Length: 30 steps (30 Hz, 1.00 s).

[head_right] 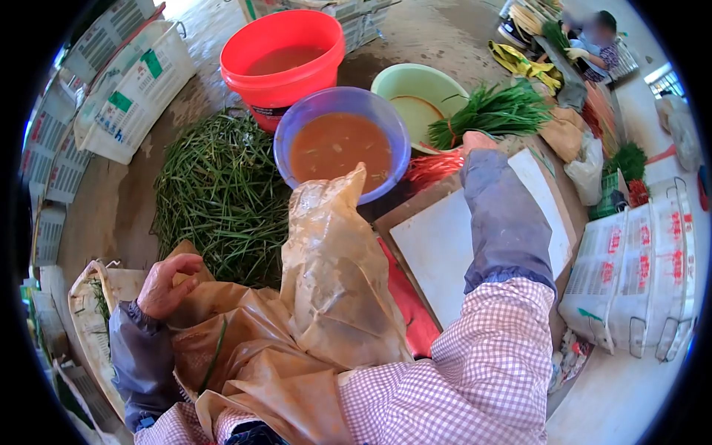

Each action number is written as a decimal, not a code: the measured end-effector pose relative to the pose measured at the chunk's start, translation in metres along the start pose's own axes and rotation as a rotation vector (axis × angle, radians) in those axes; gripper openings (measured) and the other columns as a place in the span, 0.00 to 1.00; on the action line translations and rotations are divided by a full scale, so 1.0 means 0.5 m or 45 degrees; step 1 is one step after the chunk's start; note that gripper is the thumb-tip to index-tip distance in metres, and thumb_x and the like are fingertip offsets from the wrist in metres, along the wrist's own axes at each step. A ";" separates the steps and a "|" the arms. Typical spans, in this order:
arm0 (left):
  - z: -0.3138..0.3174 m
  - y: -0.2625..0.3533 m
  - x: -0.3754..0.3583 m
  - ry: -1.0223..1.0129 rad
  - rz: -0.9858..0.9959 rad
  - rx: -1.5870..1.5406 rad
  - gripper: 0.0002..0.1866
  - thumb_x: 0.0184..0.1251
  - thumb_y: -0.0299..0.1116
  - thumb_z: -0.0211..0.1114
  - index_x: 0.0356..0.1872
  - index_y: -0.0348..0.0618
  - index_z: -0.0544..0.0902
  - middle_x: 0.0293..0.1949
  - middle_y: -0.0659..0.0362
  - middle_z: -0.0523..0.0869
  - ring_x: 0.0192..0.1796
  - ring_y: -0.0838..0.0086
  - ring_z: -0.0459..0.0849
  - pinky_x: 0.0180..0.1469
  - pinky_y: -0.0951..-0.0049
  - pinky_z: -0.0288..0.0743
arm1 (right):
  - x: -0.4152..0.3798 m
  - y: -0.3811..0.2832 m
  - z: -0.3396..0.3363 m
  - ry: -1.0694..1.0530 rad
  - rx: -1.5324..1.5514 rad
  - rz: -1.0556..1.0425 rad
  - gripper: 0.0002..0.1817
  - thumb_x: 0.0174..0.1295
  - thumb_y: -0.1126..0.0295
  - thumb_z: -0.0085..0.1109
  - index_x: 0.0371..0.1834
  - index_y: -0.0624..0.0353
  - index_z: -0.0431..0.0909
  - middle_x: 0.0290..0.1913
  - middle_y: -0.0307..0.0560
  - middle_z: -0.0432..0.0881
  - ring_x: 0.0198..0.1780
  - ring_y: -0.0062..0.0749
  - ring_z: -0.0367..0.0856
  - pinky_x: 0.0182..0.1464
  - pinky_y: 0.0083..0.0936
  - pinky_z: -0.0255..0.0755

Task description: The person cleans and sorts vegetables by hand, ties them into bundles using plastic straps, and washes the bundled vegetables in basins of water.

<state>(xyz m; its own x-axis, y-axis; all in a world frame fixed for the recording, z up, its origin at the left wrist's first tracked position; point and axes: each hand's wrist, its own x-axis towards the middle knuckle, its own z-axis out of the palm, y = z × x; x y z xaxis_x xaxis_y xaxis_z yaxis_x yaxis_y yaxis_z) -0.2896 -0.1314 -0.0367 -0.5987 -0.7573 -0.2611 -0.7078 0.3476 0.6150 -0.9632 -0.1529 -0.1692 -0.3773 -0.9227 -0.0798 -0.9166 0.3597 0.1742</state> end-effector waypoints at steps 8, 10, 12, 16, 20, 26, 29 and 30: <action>0.016 -0.034 0.050 -0.016 0.013 -0.049 0.21 0.56 0.26 0.67 0.54 0.42 0.78 0.39 0.52 0.86 0.45 0.59 0.85 0.47 0.64 0.78 | -0.010 0.027 0.007 0.326 0.476 -0.009 0.11 0.58 0.60 0.59 0.32 0.56 0.81 0.32 0.53 0.83 0.39 0.52 0.81 0.41 0.43 0.73; 0.022 -0.027 0.072 -0.030 0.083 -0.050 0.21 0.56 0.26 0.67 0.54 0.42 0.78 0.40 0.51 0.86 0.45 0.59 0.85 0.47 0.64 0.78 | -0.032 0.032 0.003 0.379 0.716 0.063 0.11 0.58 0.62 0.61 0.30 0.59 0.79 0.26 0.46 0.80 0.29 0.35 0.78 0.34 0.33 0.70; 0.026 -0.011 0.087 -0.043 0.153 -0.057 0.21 0.56 0.25 0.66 0.53 0.41 0.77 0.40 0.51 0.86 0.45 0.58 0.84 0.47 0.63 0.78 | -0.052 0.040 0.009 0.433 0.967 -0.016 0.10 0.59 0.64 0.62 0.30 0.60 0.78 0.23 0.42 0.78 0.26 0.24 0.74 0.31 0.27 0.68; 0.024 0.011 0.088 -0.071 0.156 -0.058 0.22 0.55 0.23 0.66 0.54 0.39 0.77 0.41 0.50 0.85 0.46 0.60 0.85 0.48 0.65 0.78 | -0.197 -0.043 -0.048 0.385 1.417 -0.065 0.07 0.63 0.71 0.60 0.30 0.63 0.78 0.23 0.33 0.75 0.24 0.17 0.69 0.27 0.18 0.62; 0.024 0.011 0.076 -0.064 0.162 -0.032 0.21 0.56 0.26 0.67 0.53 0.40 0.77 0.42 0.49 0.85 0.46 0.57 0.84 0.47 0.63 0.78 | -0.355 -0.130 -0.244 0.633 1.890 -0.122 0.06 0.67 0.71 0.57 0.33 0.62 0.77 0.24 0.36 0.75 0.24 0.16 0.69 0.26 0.14 0.63; 0.006 0.030 0.021 0.031 0.268 -0.101 0.21 0.56 0.25 0.64 0.53 0.39 0.77 0.43 0.50 0.85 0.47 0.58 0.84 0.50 0.64 0.77 | -0.420 -0.058 -0.202 0.758 2.128 0.450 0.10 0.69 0.63 0.56 0.39 0.59 0.75 0.26 0.40 0.78 0.21 0.20 0.73 0.19 0.19 0.67; -0.007 0.003 -0.040 0.155 0.348 -0.029 0.21 0.55 0.23 0.63 0.53 0.40 0.78 0.41 0.52 0.84 0.45 0.59 0.84 0.49 0.64 0.77 | -0.457 0.011 -0.043 0.515 1.940 0.763 0.10 0.67 0.64 0.57 0.43 0.58 0.74 0.24 0.43 0.79 0.18 0.23 0.74 0.17 0.22 0.66; -0.011 -0.013 -0.054 0.190 0.354 -0.061 0.20 0.56 0.24 0.64 0.53 0.40 0.78 0.41 0.52 0.84 0.45 0.59 0.84 0.48 0.64 0.78 | -0.459 0.040 0.016 0.456 1.661 0.805 0.09 0.65 0.67 0.56 0.45 0.58 0.73 0.21 0.42 0.76 0.17 0.24 0.72 0.17 0.23 0.65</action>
<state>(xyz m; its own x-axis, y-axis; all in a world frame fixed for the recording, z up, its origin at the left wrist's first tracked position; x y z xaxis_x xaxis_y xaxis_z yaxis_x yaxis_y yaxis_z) -0.2670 -0.1162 -0.0296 -0.7025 -0.7109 0.0318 -0.5043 0.5289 0.6826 -0.8960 0.0673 -0.1554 -0.8724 -0.4856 -0.0555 -0.1605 0.3919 -0.9059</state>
